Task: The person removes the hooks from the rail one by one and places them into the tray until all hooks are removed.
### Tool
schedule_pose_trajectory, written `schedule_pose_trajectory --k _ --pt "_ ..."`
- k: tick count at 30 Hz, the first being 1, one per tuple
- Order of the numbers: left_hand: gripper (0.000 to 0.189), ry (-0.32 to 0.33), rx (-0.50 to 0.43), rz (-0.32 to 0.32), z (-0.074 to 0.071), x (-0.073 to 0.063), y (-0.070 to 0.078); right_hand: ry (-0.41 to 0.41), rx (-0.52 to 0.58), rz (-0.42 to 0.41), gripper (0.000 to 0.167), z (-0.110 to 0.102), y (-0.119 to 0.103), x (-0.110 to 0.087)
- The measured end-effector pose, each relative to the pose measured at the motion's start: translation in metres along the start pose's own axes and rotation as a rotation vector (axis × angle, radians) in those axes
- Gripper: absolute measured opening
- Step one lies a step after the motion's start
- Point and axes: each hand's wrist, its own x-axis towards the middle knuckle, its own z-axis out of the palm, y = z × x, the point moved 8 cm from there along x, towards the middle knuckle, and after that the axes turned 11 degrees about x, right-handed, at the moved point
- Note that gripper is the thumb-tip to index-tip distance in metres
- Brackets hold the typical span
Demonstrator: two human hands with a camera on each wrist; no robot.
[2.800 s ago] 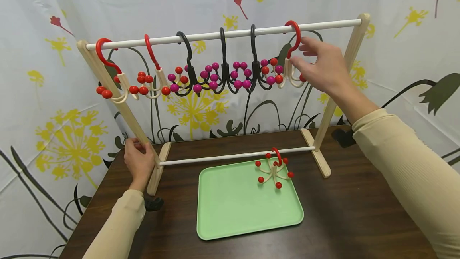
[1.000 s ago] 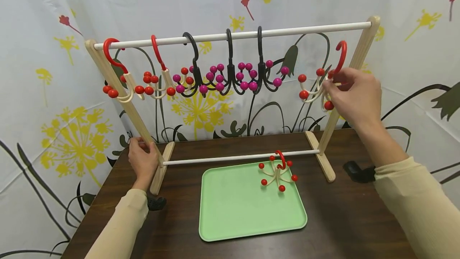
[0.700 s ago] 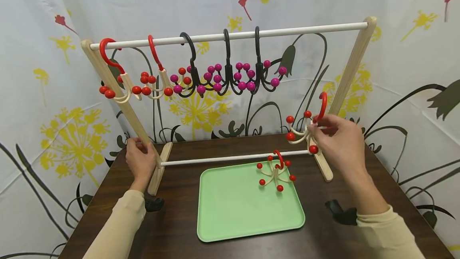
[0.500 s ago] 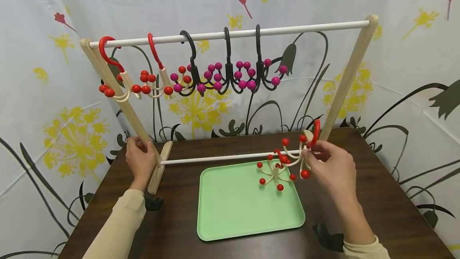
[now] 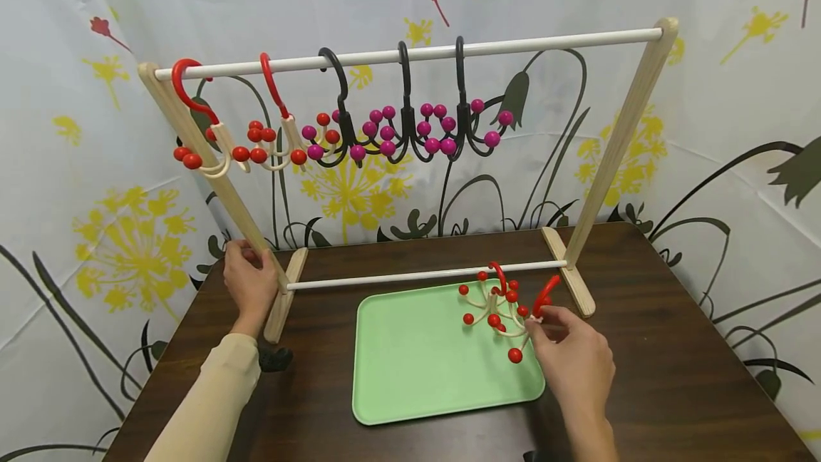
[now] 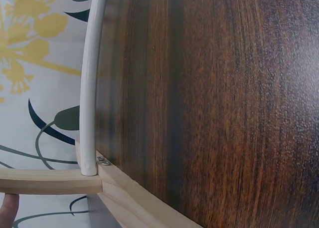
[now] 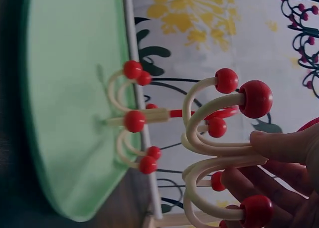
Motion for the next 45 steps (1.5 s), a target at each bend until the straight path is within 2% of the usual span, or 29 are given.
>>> schedule_pose_trajectory --k 7,11,24,33,45 --pt "0.025 -0.003 -0.001 0.008 0.003 0.001 0.001 -0.017 -0.007 0.006 0.03 0.016 0.017 -0.006" --pt "0.025 0.004 -0.001 0.003 0.001 0.001 0.001 0.007 0.004 -0.03 0.025 0.025 0.02 -0.006" --pt "0.025 -0.003 0.004 -0.012 0.0 0.002 -0.002 0.038 0.013 -0.145 0.017 0.056 0.013 0.0" --pt "0.026 -0.007 0.003 -0.004 0.001 0.003 -0.001 0.038 0.006 -0.189 0.017 0.063 0.011 0.002" --pt "0.026 -0.004 -0.001 -0.015 0.001 0.002 -0.003 -0.066 0.002 -0.137 0.02 0.07 0.012 0.003"
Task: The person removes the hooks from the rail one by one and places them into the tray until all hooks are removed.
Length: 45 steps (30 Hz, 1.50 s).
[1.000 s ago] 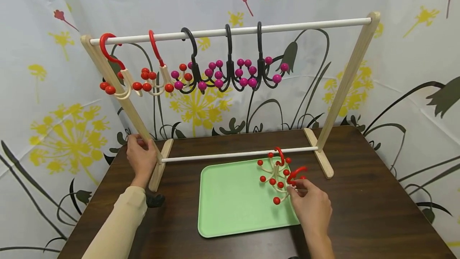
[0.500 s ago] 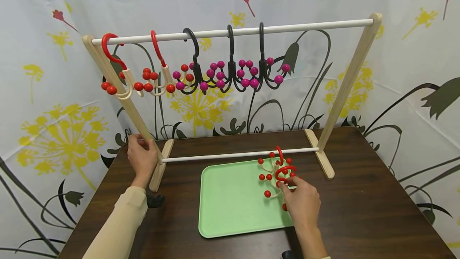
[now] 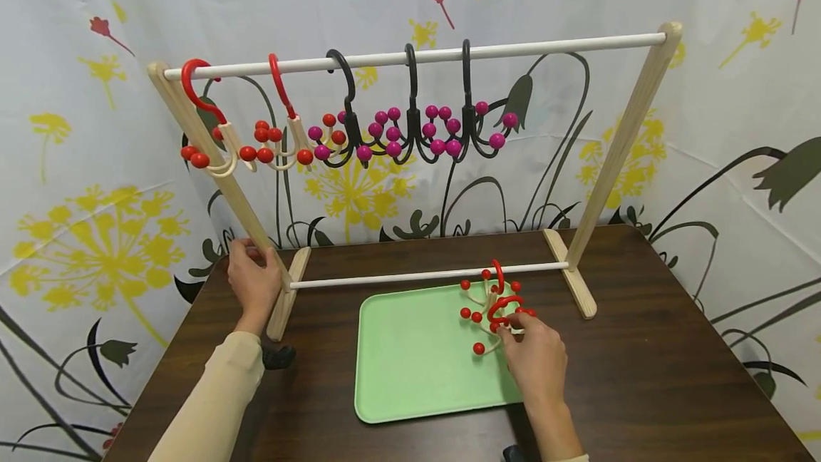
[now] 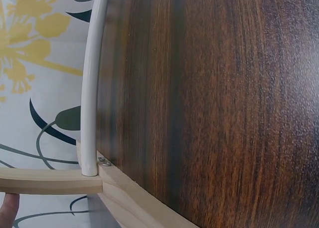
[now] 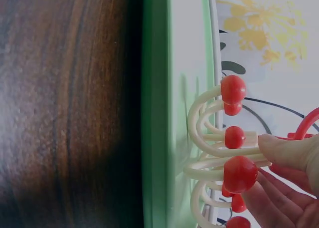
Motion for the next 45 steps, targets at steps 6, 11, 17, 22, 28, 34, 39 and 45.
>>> schedule_pose_trajectory --k 6,11,17,22,28,34,39,45 --pt "0.026 -0.009 0.008 -0.014 0.001 0.0 -0.001 -0.021 0.012 0.015 0.022 0.0 0.0 -0.001" --pt "0.026 -0.009 0.004 -0.006 0.001 0.0 0.0 -0.021 0.018 0.01 0.022 -0.002 0.001 -0.003" --pt "0.023 0.015 -0.015 0.033 -0.002 0.001 0.002 -0.027 0.023 0.031 0.022 -0.012 0.0 -0.006" --pt "0.023 0.019 -0.014 0.037 -0.002 0.001 0.001 0.035 0.036 -0.013 0.016 -0.036 -0.011 -0.005" --pt "0.024 0.007 -0.006 0.034 0.0 0.0 0.0 0.168 0.088 -0.253 0.017 -0.078 -0.048 0.016" --pt "0.024 -0.005 0.002 0.021 -0.001 -0.001 0.0 0.237 0.208 -0.513 0.017 -0.111 -0.107 0.052" --pt "0.025 -0.01 0.001 0.029 0.0 0.001 0.0 0.242 0.308 -0.634 0.024 -0.12 -0.155 0.088" --pt "0.025 -0.006 -0.001 0.033 0.001 0.001 0.0 0.183 0.33 -0.679 0.033 -0.114 -0.201 0.13"
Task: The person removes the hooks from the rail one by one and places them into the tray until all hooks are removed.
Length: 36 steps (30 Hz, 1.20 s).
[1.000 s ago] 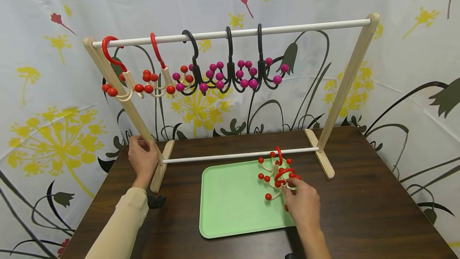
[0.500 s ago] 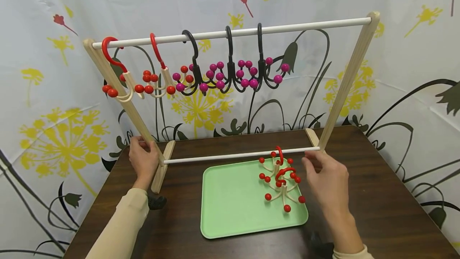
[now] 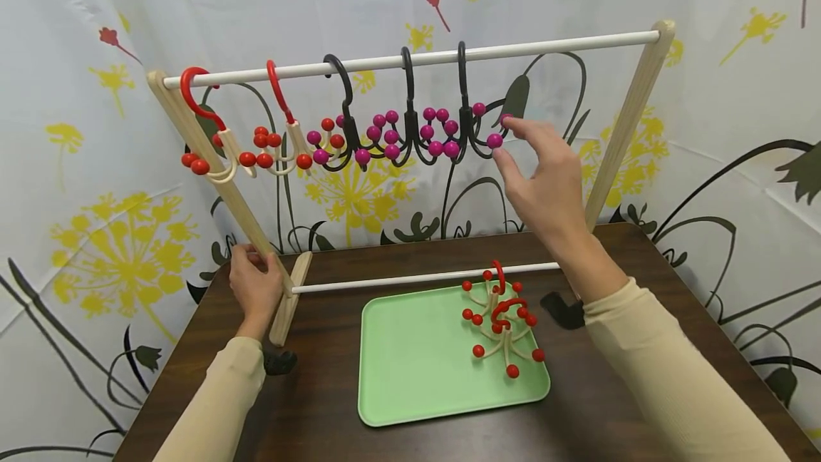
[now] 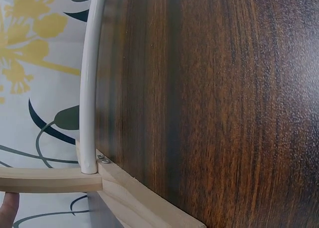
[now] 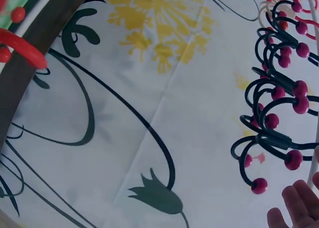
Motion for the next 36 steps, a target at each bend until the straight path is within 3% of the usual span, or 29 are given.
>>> schedule_pose_trajectory --k 3,9,15,18,26,36 --pt "0.025 0.0 0.002 -0.002 0.0 0.0 0.0 -0.061 -0.015 0.035 0.034 0.014 0.002 0.02" --pt "0.026 -0.001 -0.003 0.006 0.0 -0.001 0.003 -0.173 -0.068 0.194 0.039 0.03 0.013 0.045" --pt "0.026 0.012 -0.008 0.011 -0.001 -0.001 0.004 -0.272 -0.091 0.31 0.045 0.047 0.027 0.053" --pt "0.026 0.011 -0.007 0.008 -0.002 -0.001 0.003 -0.303 -0.149 0.325 0.046 0.054 0.032 0.051" --pt "0.025 0.019 -0.001 0.005 -0.003 -0.001 0.002 -0.304 -0.293 0.318 0.048 0.064 0.037 0.045" --pt "0.027 0.016 -0.01 0.012 -0.003 -0.002 0.004 -0.265 -0.306 0.331 0.046 0.059 0.038 0.046"
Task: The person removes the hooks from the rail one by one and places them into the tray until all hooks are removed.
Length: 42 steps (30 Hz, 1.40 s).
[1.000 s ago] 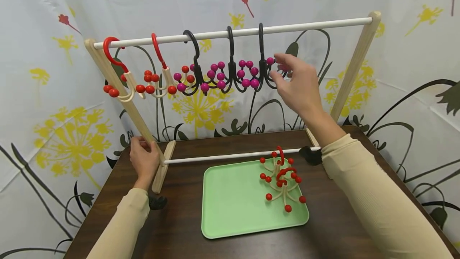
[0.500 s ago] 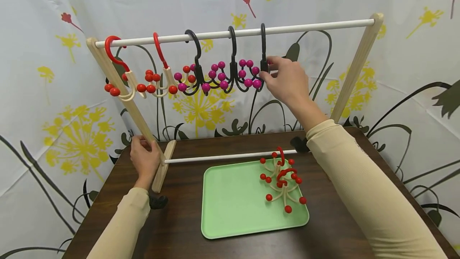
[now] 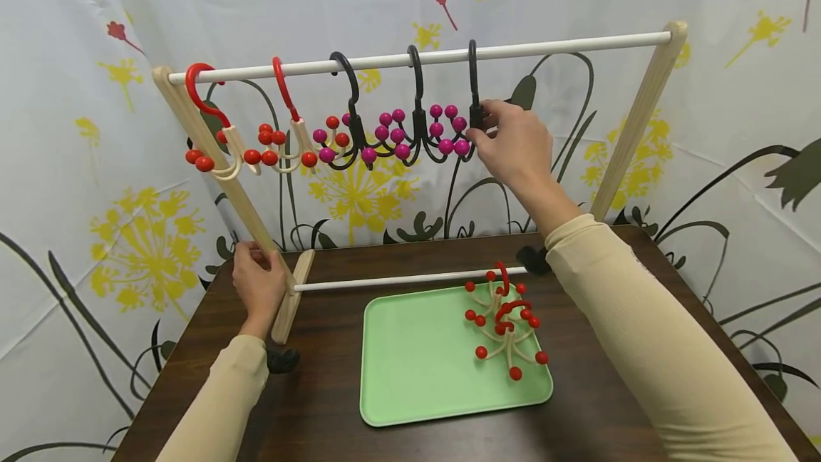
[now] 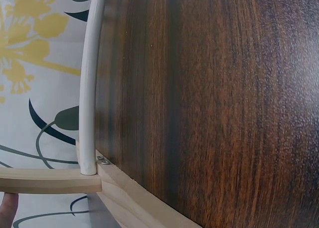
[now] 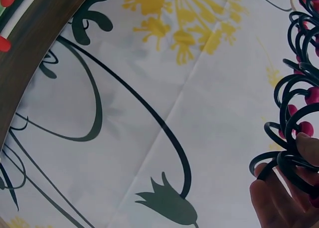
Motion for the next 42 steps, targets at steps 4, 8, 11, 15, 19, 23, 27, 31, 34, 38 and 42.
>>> schedule_pose_trajectory --k 4,8,11,15,19,23,27,31,34,38,42 --pt "0.026 0.003 -0.003 0.001 -0.001 0.0 0.0 0.003 0.024 0.01 0.044 -0.002 0.002 0.002" --pt "0.026 -0.001 0.0 0.001 0.0 0.0 -0.001 0.014 0.051 0.008 0.043 -0.008 0.002 0.002" --pt "0.026 -0.001 0.001 0.001 0.001 0.0 -0.001 0.029 0.067 0.0 0.044 -0.013 0.001 0.001" --pt "0.025 0.001 0.001 0.0 0.0 0.0 -0.001 0.057 0.072 -0.021 0.044 -0.023 -0.001 -0.002" --pt "0.025 0.008 0.0 0.003 0.0 0.001 -0.001 0.068 0.076 -0.025 0.044 -0.033 0.001 -0.004" --pt "0.025 0.005 -0.004 0.0 0.0 0.001 -0.001 0.069 0.085 -0.013 0.045 -0.043 0.005 -0.007" --pt "0.025 0.006 0.001 0.002 0.001 0.001 -0.002 0.077 0.109 -0.022 0.045 -0.053 0.007 -0.01" --pt "0.024 0.008 -0.001 0.006 0.001 0.0 -0.002 0.087 0.103 -0.036 0.042 -0.06 0.007 -0.015" --pt "0.024 0.001 -0.002 0.002 0.001 0.0 -0.003 0.096 0.093 -0.051 0.039 -0.064 0.004 -0.022" --pt "0.025 -0.003 0.006 -0.009 0.001 0.0 -0.005 0.103 0.133 -0.063 0.036 -0.064 0.0 -0.04" --pt "0.026 -0.011 0.006 0.001 0.002 0.001 -0.003 0.101 0.147 -0.066 0.033 -0.059 0.0 -0.068"
